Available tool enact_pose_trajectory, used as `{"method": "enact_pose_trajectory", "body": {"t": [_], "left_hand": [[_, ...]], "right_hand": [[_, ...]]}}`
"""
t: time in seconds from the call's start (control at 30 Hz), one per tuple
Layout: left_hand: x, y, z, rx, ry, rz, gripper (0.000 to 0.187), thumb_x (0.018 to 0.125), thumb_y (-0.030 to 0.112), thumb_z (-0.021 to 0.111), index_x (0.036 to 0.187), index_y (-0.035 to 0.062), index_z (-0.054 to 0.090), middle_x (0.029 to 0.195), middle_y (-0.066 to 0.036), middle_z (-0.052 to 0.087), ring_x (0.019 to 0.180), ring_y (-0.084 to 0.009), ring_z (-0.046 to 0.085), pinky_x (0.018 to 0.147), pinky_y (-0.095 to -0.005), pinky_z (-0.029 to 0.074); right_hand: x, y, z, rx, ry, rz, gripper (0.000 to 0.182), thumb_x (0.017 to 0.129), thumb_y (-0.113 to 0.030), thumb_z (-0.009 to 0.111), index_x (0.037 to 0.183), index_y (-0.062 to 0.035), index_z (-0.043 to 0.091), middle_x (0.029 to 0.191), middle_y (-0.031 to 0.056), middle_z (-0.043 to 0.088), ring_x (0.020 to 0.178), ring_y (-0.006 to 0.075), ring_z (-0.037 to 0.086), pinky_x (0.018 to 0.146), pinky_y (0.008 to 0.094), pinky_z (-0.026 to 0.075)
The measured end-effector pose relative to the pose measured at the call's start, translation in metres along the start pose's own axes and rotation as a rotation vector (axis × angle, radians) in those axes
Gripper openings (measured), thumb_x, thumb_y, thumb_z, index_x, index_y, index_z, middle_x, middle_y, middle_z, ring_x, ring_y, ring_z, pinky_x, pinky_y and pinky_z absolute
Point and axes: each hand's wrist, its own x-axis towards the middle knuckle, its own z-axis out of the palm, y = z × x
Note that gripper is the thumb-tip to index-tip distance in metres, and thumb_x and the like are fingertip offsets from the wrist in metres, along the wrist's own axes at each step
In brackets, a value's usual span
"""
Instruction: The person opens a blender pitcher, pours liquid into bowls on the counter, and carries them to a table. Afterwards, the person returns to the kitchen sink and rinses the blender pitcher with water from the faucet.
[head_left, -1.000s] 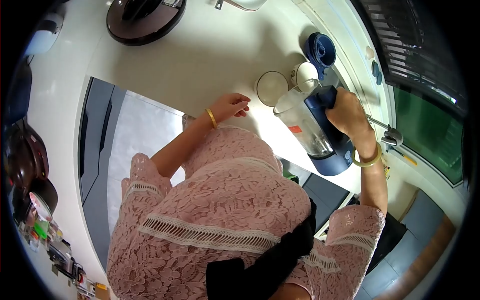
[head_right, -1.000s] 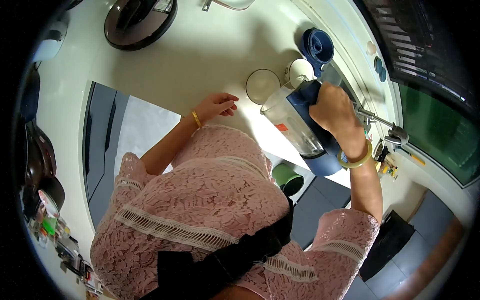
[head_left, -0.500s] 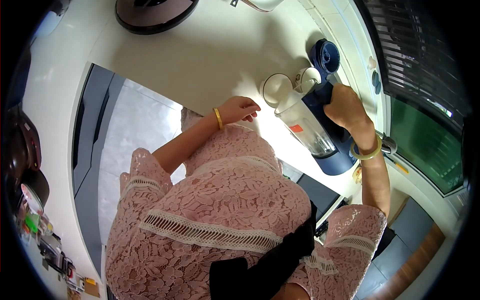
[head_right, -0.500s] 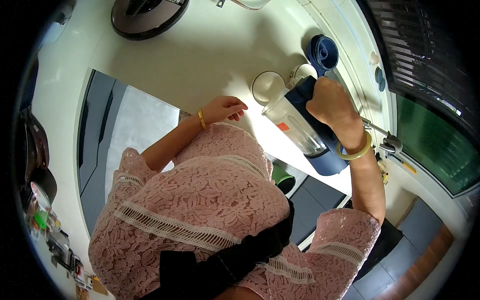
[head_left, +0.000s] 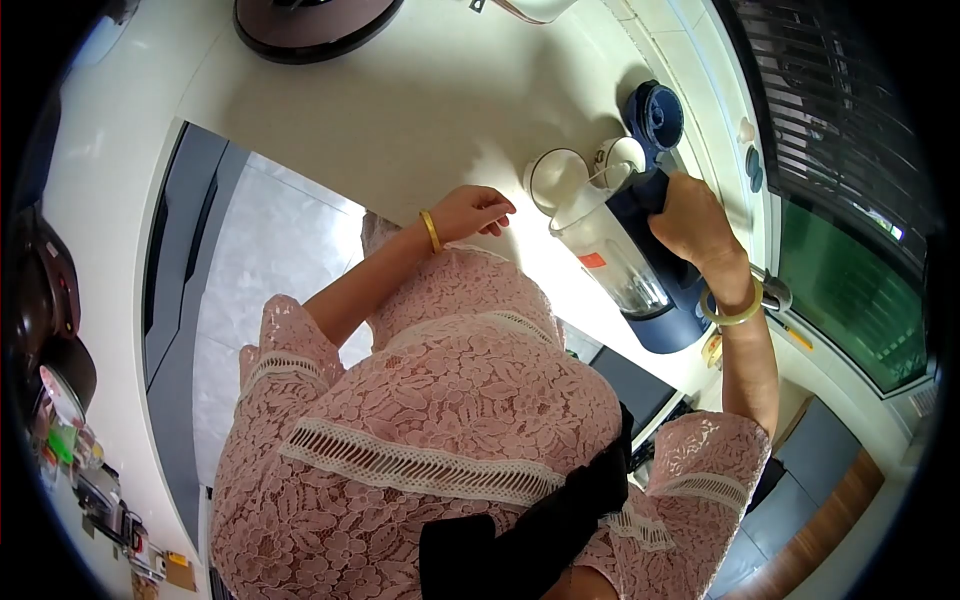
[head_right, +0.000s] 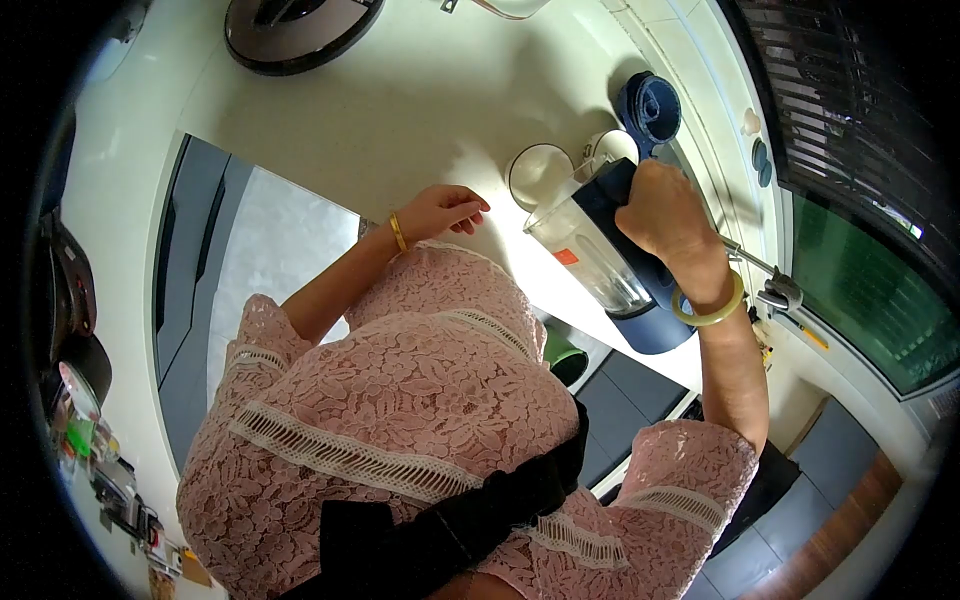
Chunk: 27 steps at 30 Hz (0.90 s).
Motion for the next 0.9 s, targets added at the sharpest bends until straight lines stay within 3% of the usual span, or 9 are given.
{"method": "enact_pose_trajectory", "body": {"t": [0.23, 0.9], "left_hand": [[-0.001, 0.0, -0.002, 0.003, 0.01, -0.007, 0.022, 0.086, 0.02, 0.048, 0.097, 0.0032, 0.057, 0.079, -0.003, 0.059, 0.067, -0.0087, 0.056, 0.06, -0.0204, 0.045], [-0.002, 0.002, -0.007, 0.028, 0.035, -0.028, 0.023, 0.086, 0.021, 0.047, 0.097, 0.0031, 0.057, 0.08, -0.003, 0.059, 0.068, -0.009, 0.056, 0.063, -0.0211, 0.045]], "right_hand": [[-0.001, 0.004, 0.003, 0.018, -0.02, 0.033, 0.021, 0.062, -0.004, 0.051, 0.079, 0.0081, 0.056, 0.085, 0.0271, 0.056, 0.086, 0.0364, 0.055, 0.08, 0.0368, 0.043], [-0.012, 0.02, 0.009, 0.109, -0.004, 0.077, 0.023, 0.062, -0.005, 0.053, 0.081, 0.0061, 0.055, 0.082, 0.0266, 0.056, 0.086, 0.0367, 0.054, 0.076, 0.0382, 0.043]]}}
